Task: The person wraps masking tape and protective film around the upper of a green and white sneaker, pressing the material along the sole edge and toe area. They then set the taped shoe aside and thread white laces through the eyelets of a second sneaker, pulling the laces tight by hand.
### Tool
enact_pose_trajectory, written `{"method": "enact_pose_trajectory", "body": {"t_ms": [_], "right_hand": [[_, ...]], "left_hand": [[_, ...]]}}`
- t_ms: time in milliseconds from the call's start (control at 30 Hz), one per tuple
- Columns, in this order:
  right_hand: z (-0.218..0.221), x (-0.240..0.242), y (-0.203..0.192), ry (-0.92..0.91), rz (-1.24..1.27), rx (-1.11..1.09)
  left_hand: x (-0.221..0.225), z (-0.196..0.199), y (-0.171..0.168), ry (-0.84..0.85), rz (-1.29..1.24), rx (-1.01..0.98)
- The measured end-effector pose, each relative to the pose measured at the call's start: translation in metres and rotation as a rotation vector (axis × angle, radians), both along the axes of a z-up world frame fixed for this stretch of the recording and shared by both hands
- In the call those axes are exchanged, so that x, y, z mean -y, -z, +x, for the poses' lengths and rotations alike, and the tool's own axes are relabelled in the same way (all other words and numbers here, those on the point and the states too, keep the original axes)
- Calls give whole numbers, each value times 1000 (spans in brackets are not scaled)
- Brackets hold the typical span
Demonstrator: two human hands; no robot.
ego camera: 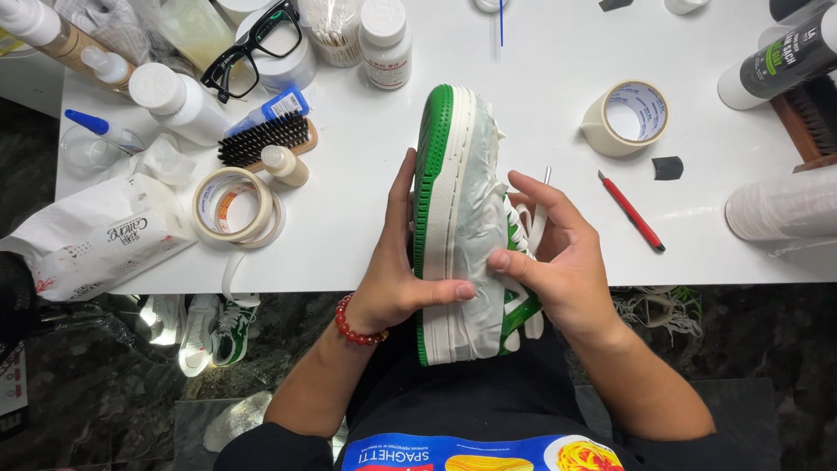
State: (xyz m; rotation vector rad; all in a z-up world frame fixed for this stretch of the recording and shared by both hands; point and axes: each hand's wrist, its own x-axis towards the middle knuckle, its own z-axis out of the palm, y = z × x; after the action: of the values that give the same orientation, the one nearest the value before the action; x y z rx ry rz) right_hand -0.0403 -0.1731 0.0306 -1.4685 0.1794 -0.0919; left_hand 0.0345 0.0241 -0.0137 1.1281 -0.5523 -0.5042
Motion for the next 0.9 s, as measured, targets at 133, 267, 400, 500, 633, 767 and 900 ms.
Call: {"method": "enact_pose_trajectory", "body": {"t_ms": [133, 267, 400, 500, 633, 767, 900], "right_hand": [[5, -4, 1, 7, -41, 34], [9, -8, 3, 76, -108, 13], [9, -9, 6, 56, -302, 84], [19, 2, 1, 94, -188, 30], [24, 2, -4, 79, -274, 111], [29, 7, -3, 12, -114, -8], [25, 1, -25, 209, -142, 159]], "left_hand": [[-1, 4, -4, 14, -24, -5], [0, 5, -4, 0, 7, -34], [-1, 3, -9, 0, 17, -63], [-1, -3, -9, 36, -14, -40], [-2, 0, 4, 80, -22, -55], [-3, 6, 7, 186, -94, -252], [-1, 24, 13, 59, -293, -461]]}}
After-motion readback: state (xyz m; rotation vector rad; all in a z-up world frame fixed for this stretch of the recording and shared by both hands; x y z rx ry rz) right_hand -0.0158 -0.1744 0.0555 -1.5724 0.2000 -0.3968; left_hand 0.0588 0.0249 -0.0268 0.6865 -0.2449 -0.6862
